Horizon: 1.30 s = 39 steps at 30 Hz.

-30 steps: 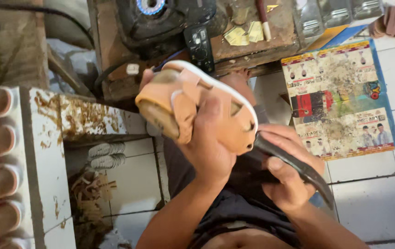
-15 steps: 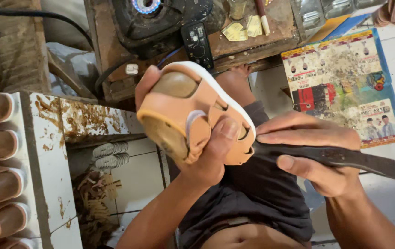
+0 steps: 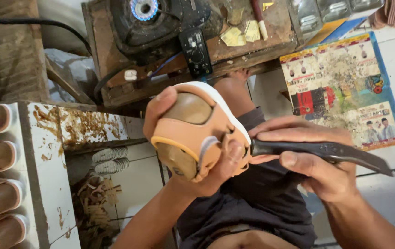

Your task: The person assembles slipper sandals by heating the sole and upper over a gas flame, then pressing them together. They use a curved blade to trim excess material from the joined edges and place the finished units on a nearby shelf.

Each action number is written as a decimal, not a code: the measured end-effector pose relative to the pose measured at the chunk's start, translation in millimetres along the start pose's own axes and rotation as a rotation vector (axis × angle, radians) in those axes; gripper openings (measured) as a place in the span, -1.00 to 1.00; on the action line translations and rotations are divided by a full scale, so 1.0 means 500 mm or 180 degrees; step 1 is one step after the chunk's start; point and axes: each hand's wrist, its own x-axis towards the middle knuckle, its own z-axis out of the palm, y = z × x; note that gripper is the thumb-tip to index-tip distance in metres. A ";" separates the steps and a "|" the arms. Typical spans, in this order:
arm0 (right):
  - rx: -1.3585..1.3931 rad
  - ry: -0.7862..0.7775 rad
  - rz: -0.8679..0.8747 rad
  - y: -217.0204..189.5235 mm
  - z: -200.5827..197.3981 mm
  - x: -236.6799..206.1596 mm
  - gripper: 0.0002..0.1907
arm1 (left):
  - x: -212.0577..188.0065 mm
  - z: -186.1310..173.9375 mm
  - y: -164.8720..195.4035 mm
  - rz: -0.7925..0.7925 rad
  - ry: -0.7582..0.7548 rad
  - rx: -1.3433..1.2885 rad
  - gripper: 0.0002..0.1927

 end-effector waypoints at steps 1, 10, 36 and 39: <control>-0.0178 -0.0178 -0.0136 0.000 -0.014 0.007 -0.59 | 0.000 0.000 -0.002 0.0037 -0.0054 0.0076 -0.13; 0.0718 -0.0643 0.0711 0.098 -0.055 0.037 -0.57 | -0.024 -0.036 -0.081 -0.2460 0.0291 -0.2876 -0.27; 0.0025 -0.0451 0.1763 0.173 0.007 0.133 -0.71 | -0.065 -0.059 -0.213 -0.2672 0.0092 -0.2049 -0.43; -0.1027 -0.1115 0.1010 0.169 -0.010 0.159 -0.71 | -0.066 -0.063 -0.212 -0.2701 -0.0162 -0.1683 -0.45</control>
